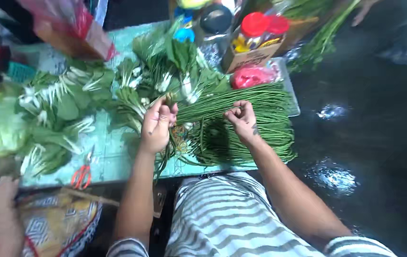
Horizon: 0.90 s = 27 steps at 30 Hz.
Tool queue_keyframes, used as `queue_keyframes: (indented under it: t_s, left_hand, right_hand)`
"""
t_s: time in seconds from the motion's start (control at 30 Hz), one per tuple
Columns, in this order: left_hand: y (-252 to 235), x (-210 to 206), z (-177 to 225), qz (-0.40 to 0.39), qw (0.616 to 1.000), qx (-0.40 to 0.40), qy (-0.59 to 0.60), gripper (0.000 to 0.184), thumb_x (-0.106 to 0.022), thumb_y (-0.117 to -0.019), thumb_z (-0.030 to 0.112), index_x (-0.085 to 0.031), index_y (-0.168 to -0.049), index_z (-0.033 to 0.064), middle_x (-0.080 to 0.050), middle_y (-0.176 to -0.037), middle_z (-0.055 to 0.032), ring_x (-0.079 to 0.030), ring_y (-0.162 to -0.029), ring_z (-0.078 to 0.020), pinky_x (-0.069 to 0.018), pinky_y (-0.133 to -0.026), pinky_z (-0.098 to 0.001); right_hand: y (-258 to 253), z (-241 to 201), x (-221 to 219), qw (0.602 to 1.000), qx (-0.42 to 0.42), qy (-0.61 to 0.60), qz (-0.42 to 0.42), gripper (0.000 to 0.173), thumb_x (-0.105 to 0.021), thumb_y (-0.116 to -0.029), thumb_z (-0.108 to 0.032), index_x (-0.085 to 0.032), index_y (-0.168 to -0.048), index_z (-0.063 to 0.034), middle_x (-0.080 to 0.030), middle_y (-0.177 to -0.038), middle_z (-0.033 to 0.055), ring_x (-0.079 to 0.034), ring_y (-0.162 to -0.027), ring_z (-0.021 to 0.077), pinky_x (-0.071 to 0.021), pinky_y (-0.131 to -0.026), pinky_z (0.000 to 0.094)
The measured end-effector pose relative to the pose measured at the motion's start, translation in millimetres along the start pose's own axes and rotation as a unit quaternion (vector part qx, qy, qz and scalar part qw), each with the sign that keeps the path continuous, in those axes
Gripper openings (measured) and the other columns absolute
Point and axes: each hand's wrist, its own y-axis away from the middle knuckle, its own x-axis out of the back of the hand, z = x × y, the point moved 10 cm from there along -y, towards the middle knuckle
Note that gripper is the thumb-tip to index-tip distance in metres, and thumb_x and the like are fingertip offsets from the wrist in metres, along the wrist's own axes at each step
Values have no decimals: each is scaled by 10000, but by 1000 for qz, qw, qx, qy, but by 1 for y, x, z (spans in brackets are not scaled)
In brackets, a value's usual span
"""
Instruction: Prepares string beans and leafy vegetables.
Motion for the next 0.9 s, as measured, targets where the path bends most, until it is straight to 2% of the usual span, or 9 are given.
queue_keyframes:
  t_s: [0.13, 0.27, 0.33, 0.4, 0.57, 0.63, 0.7, 0.83, 0.9]
  left_hand:
    - [-17, -61, -23, -43, 999, 17, -18, 350, -345, -1122, 304, -595, -1253, 96, -583, -870, 7, -502, -623, -65, -461, -554, -218]
    - [-28, -105, -32, -49, 998, 24, -15, 334, -350, -1123, 306, -605, -1226, 117, -546, -821, 10, -482, -607, -77, -446, -545, -227]
    - [-32, -125, -39, -47, 998, 31, -18, 333, -348, -1121, 312, -605, -1201, 116, -529, -800, 13, -487, -613, -82, -457, -567, -238]
    - [-33, -145, -46, -51, 998, 35, -25, 327, -349, -1120, 286, -607, -1203, 104, -541, -805, 13, -486, -611, -75, -453, -563, -237]
    - [-32, -179, -54, -70, 990, 64, -102, 338, -359, -1116, 246, -622, -1255, 86, -641, -933, -6, -553, -685, -67, -497, -626, -241]
    - [-30, -192, -54, -94, 986, 60, -125, 327, -366, -1115, 225, -624, -1245, 72, -640, -906, -17, -558, -685, -75, -501, -631, -248]
    - [-27, -204, -54, -123, 981, 52, -143, 307, -382, -1109, 208, -625, -1221, 58, -640, -871, -31, -579, -691, -90, -520, -644, -272]
    - [-23, -214, -55, -158, 979, 70, -112, 296, -385, -1109, 205, -640, -1160, 64, -645, -827, -33, -626, -711, -111, -561, -681, -304]
    - [-20, -210, -57, -140, 985, 102, -25, 308, -353, -1114, 196, -626, -1158, 59, -585, -798, -8, -553, -666, -82, -505, -634, -246]
  right_hand:
    - [-18, -32, 50, 986, 34, -160, -13, 327, -330, -970, 23, -428, -1257, -99, -726, -1040, 95, -746, -928, 246, -613, -885, 450]
    - [-13, -63, 76, 964, 39, -251, -84, 388, -367, -930, 49, -471, -1251, -142, -733, -1066, 115, -734, -820, 224, -615, -780, 393]
    - [-12, -65, 85, 946, 45, -295, -124, 342, -471, -952, 73, -489, -1216, -144, -734, -1085, 155, -720, -707, 238, -621, -664, 380]
    - [-12, -59, 97, 943, 57, -294, -143, 376, -594, -912, 78, -486, -1197, -144, -730, -1107, 179, -739, -738, 277, -636, -668, 390]
    - [-14, -68, 122, 970, 165, -93, -150, 723, -822, -748, -80, -383, -1317, -161, -737, -1145, 93, -733, -1040, 269, -616, -896, 401]
    - [-7, -95, 114, 955, 254, 26, -151, 930, -890, -697, -282, -326, -1418, -118, -714, -1194, 56, -703, -1081, 200, -595, -944, 394]
    - [2, -120, 94, 927, 313, 112, -174, 1019, -894, -658, -331, -310, -1456, -84, -700, -1239, 52, -684, -1130, 170, -580, -983, 404]
    - [8, -129, 50, 884, 320, 231, -248, 1004, -931, -627, -346, -406, -1449, -106, -730, -977, 3, -713, -919, 167, -571, -910, 525]
    - [10, -119, 51, 892, 305, 225, -246, 838, -916, -701, -286, -468, -1382, -94, -721, -913, -4, -722, -848, 139, -620, -853, 439]
